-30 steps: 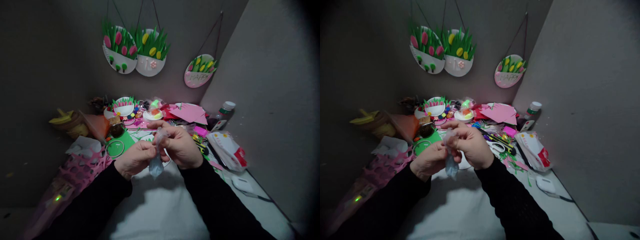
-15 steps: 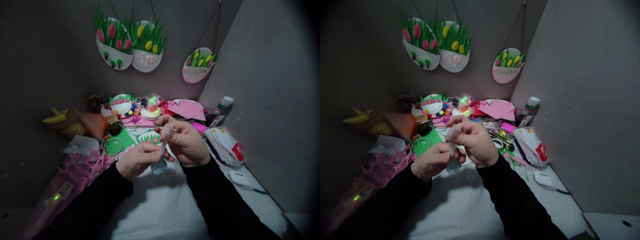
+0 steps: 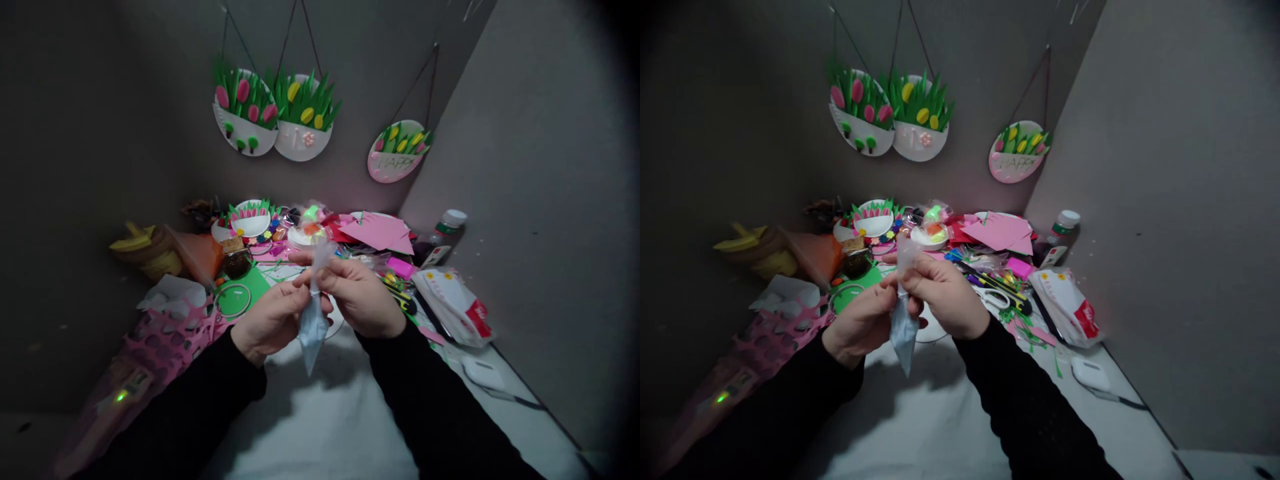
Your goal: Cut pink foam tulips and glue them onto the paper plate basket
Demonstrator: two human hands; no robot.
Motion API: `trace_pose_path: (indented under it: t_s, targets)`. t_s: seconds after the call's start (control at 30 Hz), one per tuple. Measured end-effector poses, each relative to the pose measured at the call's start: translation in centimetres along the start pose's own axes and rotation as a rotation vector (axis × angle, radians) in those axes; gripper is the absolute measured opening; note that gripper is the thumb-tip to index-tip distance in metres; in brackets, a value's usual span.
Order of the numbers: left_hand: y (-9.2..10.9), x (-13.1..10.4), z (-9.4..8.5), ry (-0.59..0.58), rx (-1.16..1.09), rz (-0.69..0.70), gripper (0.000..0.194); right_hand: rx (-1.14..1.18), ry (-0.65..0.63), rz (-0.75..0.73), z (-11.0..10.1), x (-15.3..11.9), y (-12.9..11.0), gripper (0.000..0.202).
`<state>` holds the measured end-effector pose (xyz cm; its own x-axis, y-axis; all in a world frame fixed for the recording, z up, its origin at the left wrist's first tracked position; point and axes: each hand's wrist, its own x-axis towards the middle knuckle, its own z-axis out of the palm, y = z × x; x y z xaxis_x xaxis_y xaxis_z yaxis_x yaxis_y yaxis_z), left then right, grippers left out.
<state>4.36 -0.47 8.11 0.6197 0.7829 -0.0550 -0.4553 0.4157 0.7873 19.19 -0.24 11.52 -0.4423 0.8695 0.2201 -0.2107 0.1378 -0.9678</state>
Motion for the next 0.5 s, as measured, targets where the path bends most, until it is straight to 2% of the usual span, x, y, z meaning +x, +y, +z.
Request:
trace_pose_path:
  t_s: [0.1, 0.27, 0.5]
  targets:
    - [-0.1, 0.1, 0.2, 0.029, 0.004, 0.003, 0.034, 0.089, -0.009, 0.019, -0.1, 0.1, 0.5, 0.022]
    - [-0.5, 0.3, 0.1, 0.101, 0.046, 0.095, 0.033, 0.173, 0.076, -0.05, 0.4, 0.0, 0.6, 0.018]
    - [-1.2, 0.2, 0.2, 0.081, 0.225, 0.109, 0.039, 0.303, 0.148, 0.064, 0.8, -0.3, -0.2, 0.027]
